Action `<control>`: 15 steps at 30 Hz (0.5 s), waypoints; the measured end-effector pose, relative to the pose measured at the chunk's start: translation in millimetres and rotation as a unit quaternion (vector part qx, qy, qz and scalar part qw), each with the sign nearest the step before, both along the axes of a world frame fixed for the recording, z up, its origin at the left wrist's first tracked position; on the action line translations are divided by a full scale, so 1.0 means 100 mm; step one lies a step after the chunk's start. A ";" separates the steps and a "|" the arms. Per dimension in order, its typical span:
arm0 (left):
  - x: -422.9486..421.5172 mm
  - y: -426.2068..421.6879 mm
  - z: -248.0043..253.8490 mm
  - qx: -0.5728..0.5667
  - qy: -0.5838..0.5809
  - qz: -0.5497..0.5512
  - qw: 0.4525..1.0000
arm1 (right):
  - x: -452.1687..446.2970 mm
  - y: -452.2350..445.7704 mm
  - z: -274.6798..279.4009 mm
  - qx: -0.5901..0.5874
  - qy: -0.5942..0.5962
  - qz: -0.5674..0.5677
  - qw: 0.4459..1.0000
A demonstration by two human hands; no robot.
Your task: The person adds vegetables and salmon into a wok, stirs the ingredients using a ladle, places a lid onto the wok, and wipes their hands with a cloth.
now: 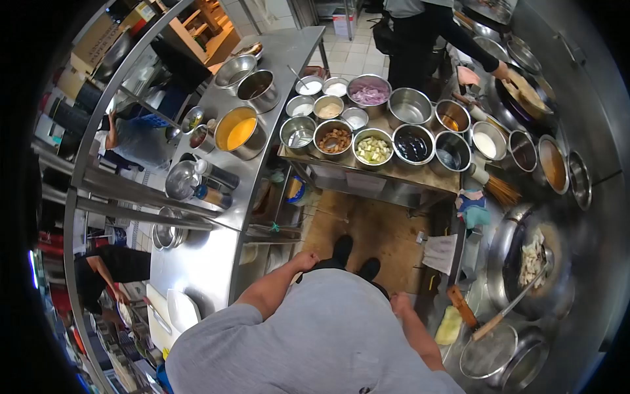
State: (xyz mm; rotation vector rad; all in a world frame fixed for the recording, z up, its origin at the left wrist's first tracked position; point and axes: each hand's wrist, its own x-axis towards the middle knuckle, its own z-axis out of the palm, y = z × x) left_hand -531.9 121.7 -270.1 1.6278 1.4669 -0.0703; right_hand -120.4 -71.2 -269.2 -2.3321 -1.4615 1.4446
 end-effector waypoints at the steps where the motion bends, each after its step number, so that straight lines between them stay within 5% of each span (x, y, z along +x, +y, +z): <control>1: -0.01 -0.01 0.07 -0.004 0.011 0.005 1.000 | 0.02 0.05 0.01 -0.013 0.003 0.001 1.000; 7: -0.09 -0.18 0.26 0.024 0.016 0.030 0.999 | 0.16 0.33 -0.06 0.015 0.016 0.117 0.993; 9: -0.13 -0.21 0.22 0.033 0.024 0.040 0.998 | 0.13 0.45 -0.02 -0.017 0.019 0.073 0.997; 12: -0.15 -0.13 0.24 0.041 0.050 0.065 0.996 | 0.20 0.27 -0.65 0.019 0.096 -0.112 0.989; 15: -0.23 0.13 0.32 0.051 0.056 0.108 0.991 | 0.12 0.29 -0.25 -0.010 0.061 -0.118 0.991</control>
